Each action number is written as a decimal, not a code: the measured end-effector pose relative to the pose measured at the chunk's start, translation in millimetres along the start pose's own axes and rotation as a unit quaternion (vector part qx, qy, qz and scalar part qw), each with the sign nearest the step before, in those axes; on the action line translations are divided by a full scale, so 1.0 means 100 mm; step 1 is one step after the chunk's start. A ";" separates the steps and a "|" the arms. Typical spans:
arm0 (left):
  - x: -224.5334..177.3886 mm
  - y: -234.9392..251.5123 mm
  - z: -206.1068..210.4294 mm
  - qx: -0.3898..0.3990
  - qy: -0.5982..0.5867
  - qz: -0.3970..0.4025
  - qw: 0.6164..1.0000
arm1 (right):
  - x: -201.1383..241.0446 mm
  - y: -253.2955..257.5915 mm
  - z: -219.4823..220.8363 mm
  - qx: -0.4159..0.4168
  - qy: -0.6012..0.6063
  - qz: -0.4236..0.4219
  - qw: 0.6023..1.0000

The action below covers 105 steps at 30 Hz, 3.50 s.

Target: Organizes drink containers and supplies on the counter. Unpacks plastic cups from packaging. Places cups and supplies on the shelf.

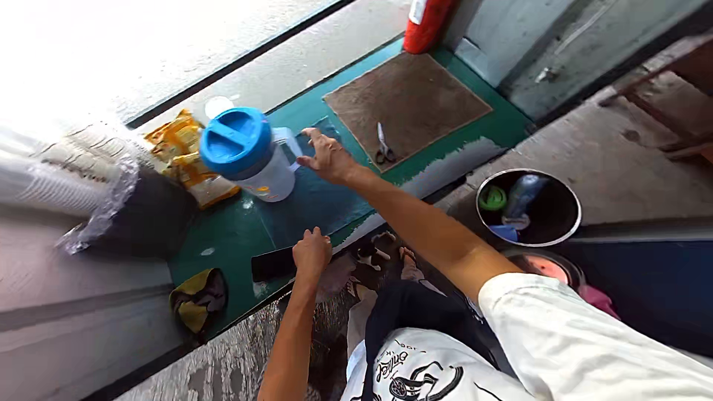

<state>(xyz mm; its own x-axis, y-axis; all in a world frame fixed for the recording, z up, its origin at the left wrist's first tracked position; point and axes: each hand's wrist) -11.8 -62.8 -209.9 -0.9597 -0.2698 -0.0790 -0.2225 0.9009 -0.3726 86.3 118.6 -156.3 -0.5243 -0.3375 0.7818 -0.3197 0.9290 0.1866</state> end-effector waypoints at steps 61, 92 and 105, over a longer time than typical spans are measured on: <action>-7.71 1.54 6.67 0.438 0.089 0.364 0.817 | -9.90 -5.24 -2.67 -0.048 -0.002 0.815 0.578; -7.82 2.01 5.45 0.151 -0.583 -0.174 0.779 | -7.16 -5.29 -4.05 -0.080 0.059 0.730 0.676; -7.12 0.97 3.42 0.092 -0.545 0.119 0.825 | -5.97 -5.65 -4.77 -0.365 0.239 0.618 0.654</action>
<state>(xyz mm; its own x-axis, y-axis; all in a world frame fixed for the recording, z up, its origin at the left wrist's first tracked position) 708.3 100.0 -506.1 -0.2259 -0.3278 -0.9173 0.0758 0.9329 -0.3521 956.6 -132.0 -444.4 0.3363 0.6633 0.6685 0.6686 0.3318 -0.6655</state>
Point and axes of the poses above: each hand's wrist, its own y-axis towards the middle knuckle, its own z-axis out of the palm, x = y × z, and after that the axes turned 11 degrees about -x, right-handed
